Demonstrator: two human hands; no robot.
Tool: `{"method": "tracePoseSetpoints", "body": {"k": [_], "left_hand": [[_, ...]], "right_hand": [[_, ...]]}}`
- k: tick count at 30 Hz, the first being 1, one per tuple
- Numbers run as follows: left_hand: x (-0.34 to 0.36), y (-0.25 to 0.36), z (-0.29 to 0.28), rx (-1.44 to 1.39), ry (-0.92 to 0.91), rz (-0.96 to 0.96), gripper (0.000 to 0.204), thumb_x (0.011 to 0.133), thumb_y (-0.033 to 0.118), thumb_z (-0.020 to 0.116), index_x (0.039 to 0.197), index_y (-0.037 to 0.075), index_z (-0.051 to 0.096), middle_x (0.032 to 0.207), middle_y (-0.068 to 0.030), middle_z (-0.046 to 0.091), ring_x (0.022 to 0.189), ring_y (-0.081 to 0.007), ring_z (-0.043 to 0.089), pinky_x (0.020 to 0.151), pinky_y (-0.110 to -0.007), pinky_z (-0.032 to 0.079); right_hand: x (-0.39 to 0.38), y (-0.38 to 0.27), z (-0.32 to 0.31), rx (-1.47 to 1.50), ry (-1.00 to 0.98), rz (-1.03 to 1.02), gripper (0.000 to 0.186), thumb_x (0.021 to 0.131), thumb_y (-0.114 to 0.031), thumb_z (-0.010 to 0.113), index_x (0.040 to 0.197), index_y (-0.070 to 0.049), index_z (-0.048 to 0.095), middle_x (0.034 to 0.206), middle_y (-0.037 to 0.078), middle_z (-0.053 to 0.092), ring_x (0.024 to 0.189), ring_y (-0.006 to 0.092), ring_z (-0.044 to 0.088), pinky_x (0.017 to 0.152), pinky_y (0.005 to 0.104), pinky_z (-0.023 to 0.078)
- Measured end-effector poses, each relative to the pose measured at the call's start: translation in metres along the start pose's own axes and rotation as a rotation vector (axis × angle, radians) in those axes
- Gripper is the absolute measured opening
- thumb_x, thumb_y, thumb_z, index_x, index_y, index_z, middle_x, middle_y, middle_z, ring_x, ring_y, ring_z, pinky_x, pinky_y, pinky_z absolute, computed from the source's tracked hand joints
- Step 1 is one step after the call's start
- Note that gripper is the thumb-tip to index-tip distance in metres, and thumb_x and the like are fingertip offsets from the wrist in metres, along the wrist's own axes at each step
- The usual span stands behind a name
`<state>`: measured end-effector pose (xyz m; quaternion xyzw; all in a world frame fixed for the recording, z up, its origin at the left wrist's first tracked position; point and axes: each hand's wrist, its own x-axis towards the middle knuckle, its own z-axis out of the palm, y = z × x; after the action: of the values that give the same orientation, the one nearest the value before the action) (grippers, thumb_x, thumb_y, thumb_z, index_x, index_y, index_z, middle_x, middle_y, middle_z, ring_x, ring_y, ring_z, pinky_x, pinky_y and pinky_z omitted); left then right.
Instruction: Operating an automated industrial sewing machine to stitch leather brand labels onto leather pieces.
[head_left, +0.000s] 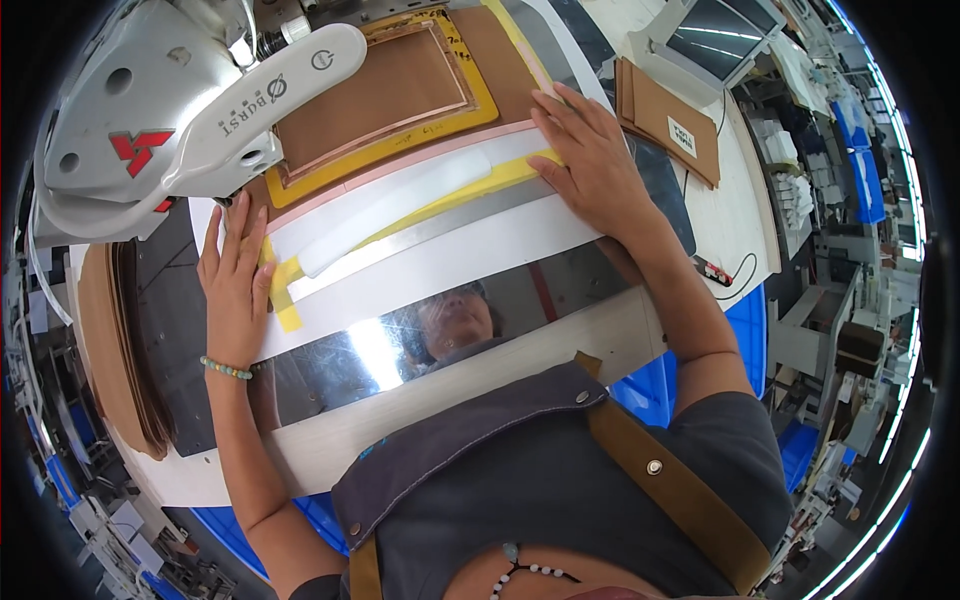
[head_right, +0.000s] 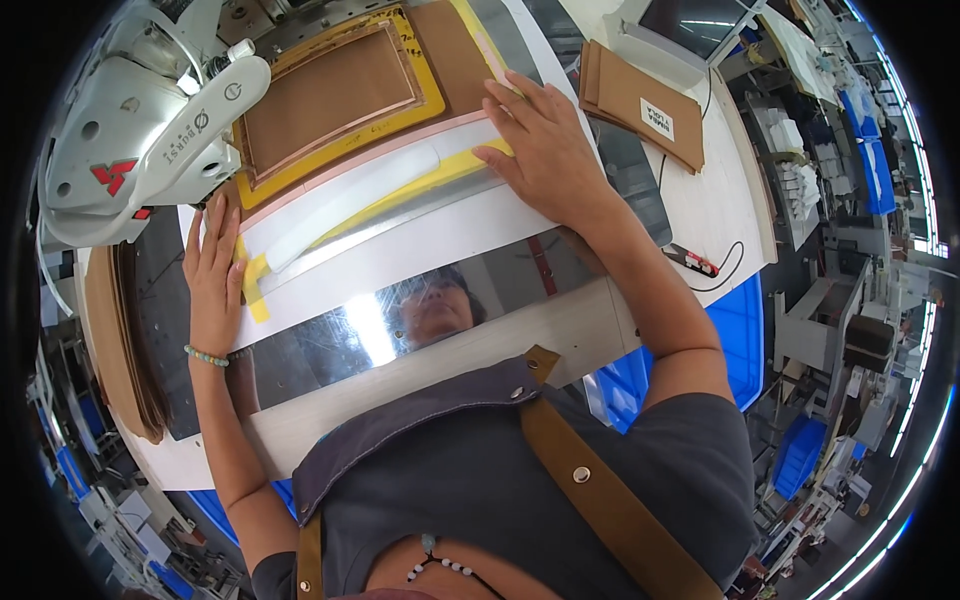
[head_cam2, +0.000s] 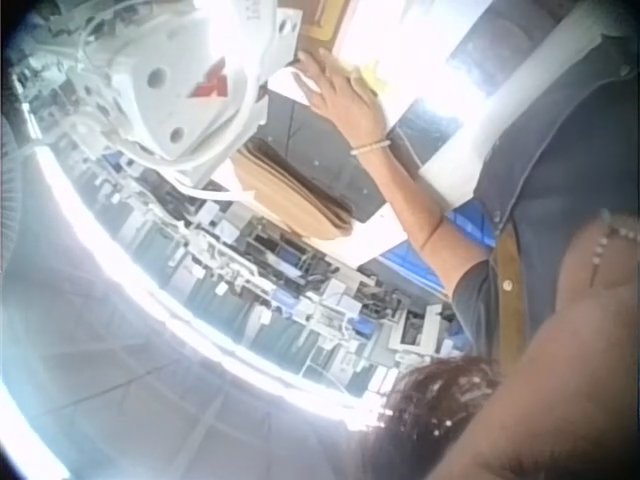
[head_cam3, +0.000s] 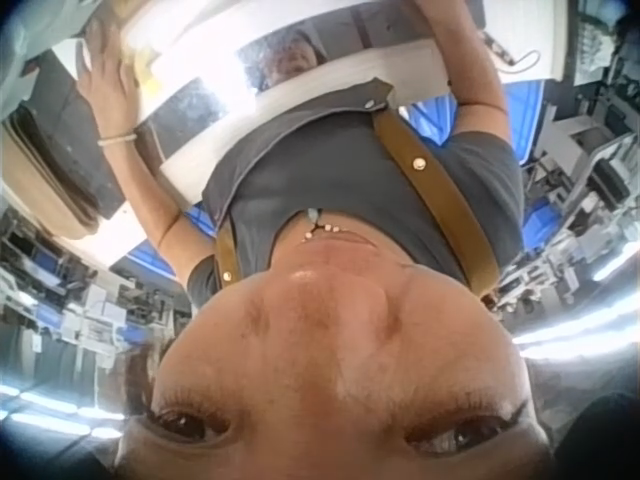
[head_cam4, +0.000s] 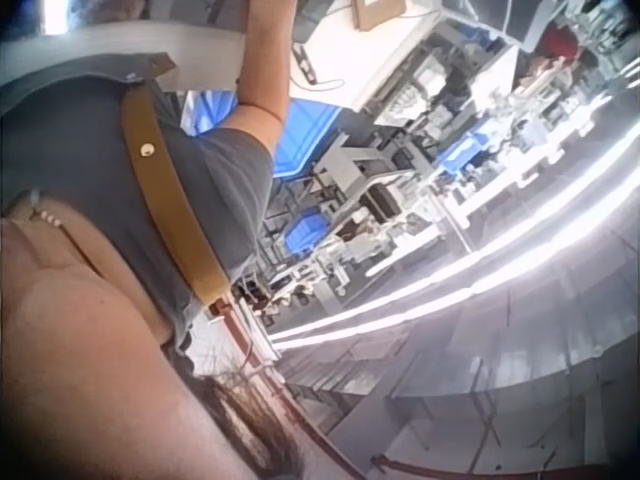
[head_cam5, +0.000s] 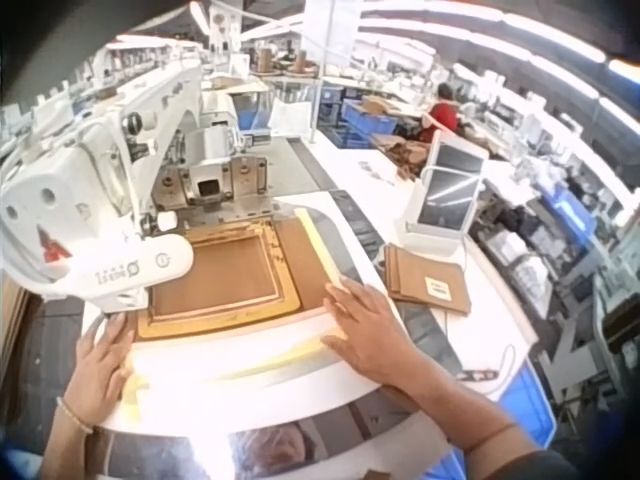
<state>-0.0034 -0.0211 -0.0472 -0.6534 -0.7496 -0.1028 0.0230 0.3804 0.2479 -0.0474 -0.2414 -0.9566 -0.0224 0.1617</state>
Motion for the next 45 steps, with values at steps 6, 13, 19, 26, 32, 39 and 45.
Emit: {"method": "tracePoseSetpoints", "body": {"k": [6, 13, 19, 26, 32, 39, 45], "left_hand": [[0.003, 0.002, -0.001, 0.037, -0.010, 0.019, 0.055, 0.107, 0.027, 0.047, 0.161, 0.019, 0.049, 0.174, -0.0044, 0.034, 0.162, -0.0337, 0.023, 0.129, -0.049, 0.020], [-0.004, -0.006, -0.003, 0.031, 0.183, 0.040, 0.048, 0.103, 0.019, 0.062, 0.150, 0.011, 0.060, 0.161, -0.0107, 0.052, 0.153, -0.0362, 0.041, 0.124, -0.049, 0.033], [-0.011, -0.015, -0.009, 0.064, 0.235, -0.005, 0.043, 0.102, 0.025, 0.067, 0.143, 0.013, 0.067, 0.157, -0.0109, 0.056, 0.145, -0.0354, 0.050, 0.117, -0.047, 0.043], [-0.009, -0.010, -0.004, 0.037, 0.136, 0.028, 0.046, 0.099, 0.031, 0.070, 0.142, 0.017, 0.068, 0.158, -0.0095, 0.055, 0.146, -0.0360, 0.048, 0.116, -0.047, 0.043], [-0.008, -0.010, -0.004, 0.003, 0.140, 0.024, 0.046, 0.098, 0.030, 0.072, 0.141, 0.016, 0.069, 0.158, -0.0096, 0.055, 0.147, -0.0356, 0.048, 0.116, -0.047, 0.043], [-0.011, -0.012, -0.005, -0.043, 0.130, 0.031, 0.046, 0.097, 0.020, 0.069, 0.143, 0.011, 0.067, 0.161, -0.0121, 0.053, 0.146, -0.0361, 0.049, 0.121, -0.046, 0.039], [-0.008, -0.014, -0.004, -0.074, 0.118, 0.048, 0.046, 0.099, 0.014, 0.066, 0.144, 0.008, 0.066, 0.160, -0.0149, 0.053, 0.149, -0.0360, 0.047, 0.123, -0.047, 0.035]], "right_hand": [[0.000, -0.001, 0.002, -0.034, 0.040, 0.060, 0.056, 0.107, -0.039, 0.060, 0.139, 0.006, 0.061, 0.156, 0.016, 0.052, 0.152, 0.0368, 0.037, 0.122, 0.0543, 0.032], [0.001, 0.006, 0.003, 0.010, -0.024, 0.019, 0.051, 0.106, -0.033, 0.061, 0.151, -0.010, 0.058, 0.163, 0.014, 0.047, 0.155, 0.0362, 0.034, 0.125, 0.0511, 0.027], [-0.001, 0.006, 0.000, 0.017, -0.063, 0.057, 0.048, 0.111, -0.036, 0.052, 0.152, -0.011, 0.059, 0.165, 0.011, 0.046, 0.158, 0.0335, 0.032, 0.128, 0.0491, 0.024], [-0.002, 0.006, -0.001, -0.006, -0.079, 0.079, 0.050, 0.113, -0.041, 0.047, 0.153, -0.014, 0.059, 0.166, 0.010, 0.045, 0.158, 0.0321, 0.030, 0.129, 0.0487, 0.024], [-0.003, 0.007, 0.000, -0.007, -0.070, 0.082, 0.050, 0.113, -0.041, 0.048, 0.152, -0.012, 0.060, 0.165, 0.010, 0.046, 0.158, 0.0323, 0.030, 0.128, 0.0488, 0.025], [0.000, 0.008, 0.001, 0.019, -0.034, 0.034, 0.048, 0.109, -0.035, 0.056, 0.150, -0.010, 0.061, 0.163, 0.012, 0.049, 0.156, 0.0355, 0.035, 0.126, 0.0502, 0.028], [-0.007, 0.010, 0.013, 0.060, 0.044, 0.022, 0.049, 0.105, -0.031, 0.064, 0.150, -0.012, 0.060, 0.163, 0.012, 0.047, 0.155, 0.0364, 0.036, 0.125, 0.0499, 0.030]]}}
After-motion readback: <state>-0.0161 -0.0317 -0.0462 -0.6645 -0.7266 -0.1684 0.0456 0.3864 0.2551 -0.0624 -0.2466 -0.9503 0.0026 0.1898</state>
